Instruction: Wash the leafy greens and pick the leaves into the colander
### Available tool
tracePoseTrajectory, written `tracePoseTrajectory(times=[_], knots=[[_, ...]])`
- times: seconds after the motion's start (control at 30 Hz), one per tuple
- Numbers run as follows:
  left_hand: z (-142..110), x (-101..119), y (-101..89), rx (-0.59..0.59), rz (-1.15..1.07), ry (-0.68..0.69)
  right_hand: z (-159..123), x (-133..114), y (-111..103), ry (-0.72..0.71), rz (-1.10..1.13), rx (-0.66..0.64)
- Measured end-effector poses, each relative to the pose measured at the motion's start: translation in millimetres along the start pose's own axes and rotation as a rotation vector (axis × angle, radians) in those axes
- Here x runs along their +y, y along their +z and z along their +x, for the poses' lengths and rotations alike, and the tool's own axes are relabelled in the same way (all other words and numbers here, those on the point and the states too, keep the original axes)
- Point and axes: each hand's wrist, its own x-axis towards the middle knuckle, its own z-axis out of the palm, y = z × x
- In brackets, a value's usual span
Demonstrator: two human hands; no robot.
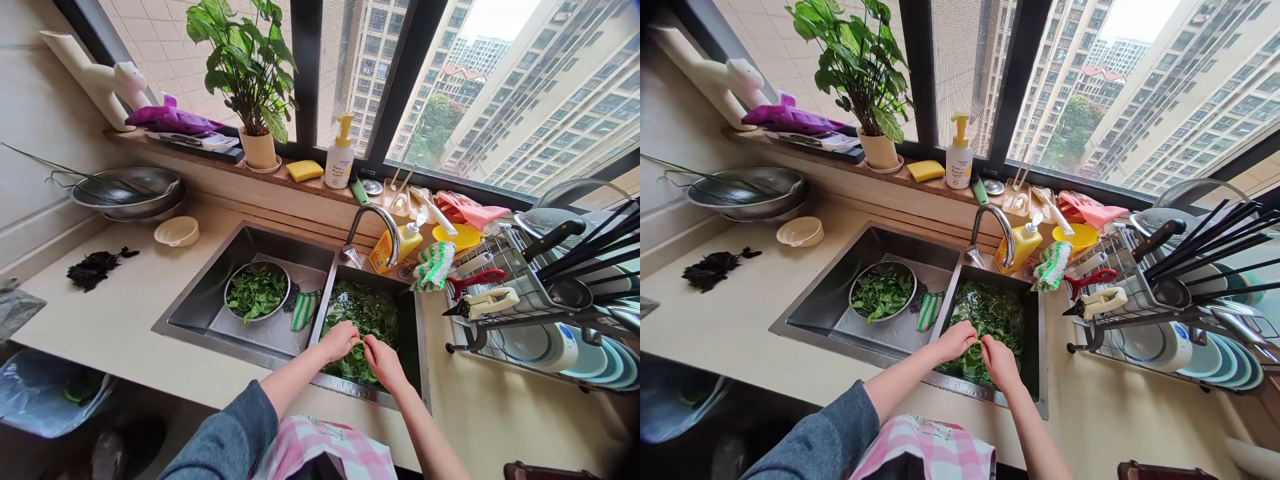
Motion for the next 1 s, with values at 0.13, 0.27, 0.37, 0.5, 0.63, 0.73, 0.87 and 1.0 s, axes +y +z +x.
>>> tracePoseTrajectory(times=[0.13,0.27,0.37,0.5,0.63,0.73,0.87,1.0], knots=[[-1,3,3.5,-0.015,-0.036,0.007,1,-1,6,-0.032,-0.086,0.053],[1,1,9.9,0.075,-0.043,-0.027,5,-3,26,0.136,0.075,0.135],[2,-2,10.9,0.109,-0.015,-0.057,13,-6,47,0.249,0.286,0.195],[-6,-7,11.8,0.098,0.025,-0.024,21,3,62,0.405,0.506,0.313],[-17,-13,12.0,0.155,-0.072,-0.035,19,22,49,0.46,0.696,0.3],[-20,-19,8.4,0.251,-0.24,-0.183,15,27,36,0.448,0.896,0.24],[-20,-25,6.0,0.257,-0.448,-0.309,10,18,32,0.48,1.12,0.221],[-21,-20,6.1,0.211,-0.478,-0.184,9,4,33,0.363,1.034,0.197]])
